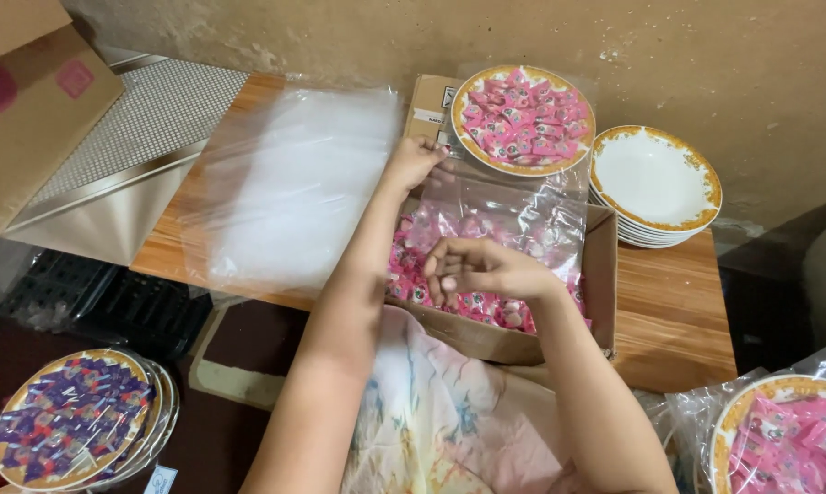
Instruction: Arranging individually wrapped candies on decorative plates and wrapping them in plastic film.
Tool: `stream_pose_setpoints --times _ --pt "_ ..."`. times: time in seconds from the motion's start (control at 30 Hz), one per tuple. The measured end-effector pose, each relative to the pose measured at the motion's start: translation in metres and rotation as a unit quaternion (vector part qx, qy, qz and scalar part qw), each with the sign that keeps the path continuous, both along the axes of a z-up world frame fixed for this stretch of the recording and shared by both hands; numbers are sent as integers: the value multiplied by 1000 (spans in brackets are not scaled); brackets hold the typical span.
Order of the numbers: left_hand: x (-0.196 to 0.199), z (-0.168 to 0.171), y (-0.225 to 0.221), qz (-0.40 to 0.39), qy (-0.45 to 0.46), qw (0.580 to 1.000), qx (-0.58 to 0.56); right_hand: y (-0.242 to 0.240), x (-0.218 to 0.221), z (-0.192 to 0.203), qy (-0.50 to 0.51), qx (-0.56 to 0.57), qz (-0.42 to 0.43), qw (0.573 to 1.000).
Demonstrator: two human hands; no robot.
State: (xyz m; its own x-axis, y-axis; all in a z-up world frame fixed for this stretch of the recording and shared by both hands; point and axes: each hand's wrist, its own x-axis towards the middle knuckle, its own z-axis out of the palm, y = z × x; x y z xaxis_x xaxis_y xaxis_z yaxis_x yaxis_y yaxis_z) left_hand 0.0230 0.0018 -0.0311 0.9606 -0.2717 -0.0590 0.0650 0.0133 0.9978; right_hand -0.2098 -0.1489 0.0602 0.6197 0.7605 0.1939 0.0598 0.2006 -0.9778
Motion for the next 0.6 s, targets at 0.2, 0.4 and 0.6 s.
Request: stream_pose_setpoints --times 0.2,0.4,0.6 --pt "-2 1 0 31 -48 997 59 -57 38 -31 17 283 -64 957" --pt "-11 11 4 49 -100 974 197 -90 24 -3 56 -111 -470 874" --pt "-22 28 15 81 -84 967 226 -127 27 -21 136 -131 -522 832"
